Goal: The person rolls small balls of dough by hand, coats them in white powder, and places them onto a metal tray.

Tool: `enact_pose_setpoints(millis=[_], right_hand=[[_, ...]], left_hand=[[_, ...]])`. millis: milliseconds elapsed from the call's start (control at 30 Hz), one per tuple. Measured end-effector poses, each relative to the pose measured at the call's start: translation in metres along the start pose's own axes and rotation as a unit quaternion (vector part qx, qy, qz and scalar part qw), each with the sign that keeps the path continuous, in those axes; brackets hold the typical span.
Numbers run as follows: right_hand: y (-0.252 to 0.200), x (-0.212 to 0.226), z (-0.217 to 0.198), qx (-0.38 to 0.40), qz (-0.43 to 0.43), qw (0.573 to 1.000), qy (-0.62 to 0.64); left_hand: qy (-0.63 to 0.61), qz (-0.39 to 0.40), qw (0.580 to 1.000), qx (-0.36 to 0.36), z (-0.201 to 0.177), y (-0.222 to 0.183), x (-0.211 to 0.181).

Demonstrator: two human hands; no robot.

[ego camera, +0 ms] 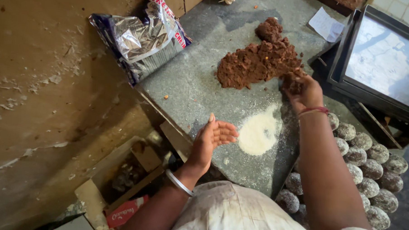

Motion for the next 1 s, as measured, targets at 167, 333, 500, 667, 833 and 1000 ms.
enact_pose_setpoints(millis=[167, 333, 500, 667, 833, 1000], right_hand=[[-0.014, 0.011, 0.011, -0.074, 0.046, 0.989, 0.122], [0.008, -0.01, 0.009, -0.051, 0.036, 0.987, 0.149], [-0.028, -0.014, 0.049, -0.023, 0.084, 0.968, 0.236], [-0.125, -0.018, 0.108, 0.278, -0.042, 0.947, 0.153], [-0.218, -0.029, 0.138, 0.294, -0.356, 0.78, -0.421], [-0.225, 0.0, 0.148, 0.352, -0.338, 0.769, -0.413]], left_hand=[[0.013, -0.004, 1.0, 0.012, 0.01, -0.001, -0.001], [0.056, -0.008, 0.998, 0.011, 0.017, -0.002, 0.0], [0.047, 0.007, 0.999, 0.003, 0.01, 0.007, 0.007], [-0.063, 0.009, 0.997, -0.047, 0.006, 0.035, 0.002], [-0.333, -0.08, 0.938, 0.045, 0.017, 0.071, 0.028], [-0.35, -0.02, 0.926, 0.142, 0.028, 0.075, 0.036]])
Point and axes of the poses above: each hand's wrist, its own y-axis towards the middle knuckle, its own z-axis out of the palm, x = y × z, the point moved 3 cm from there along y, towards the middle knuckle, and after that the axes turned 15 degrees about -z, right-handed, at the moved point
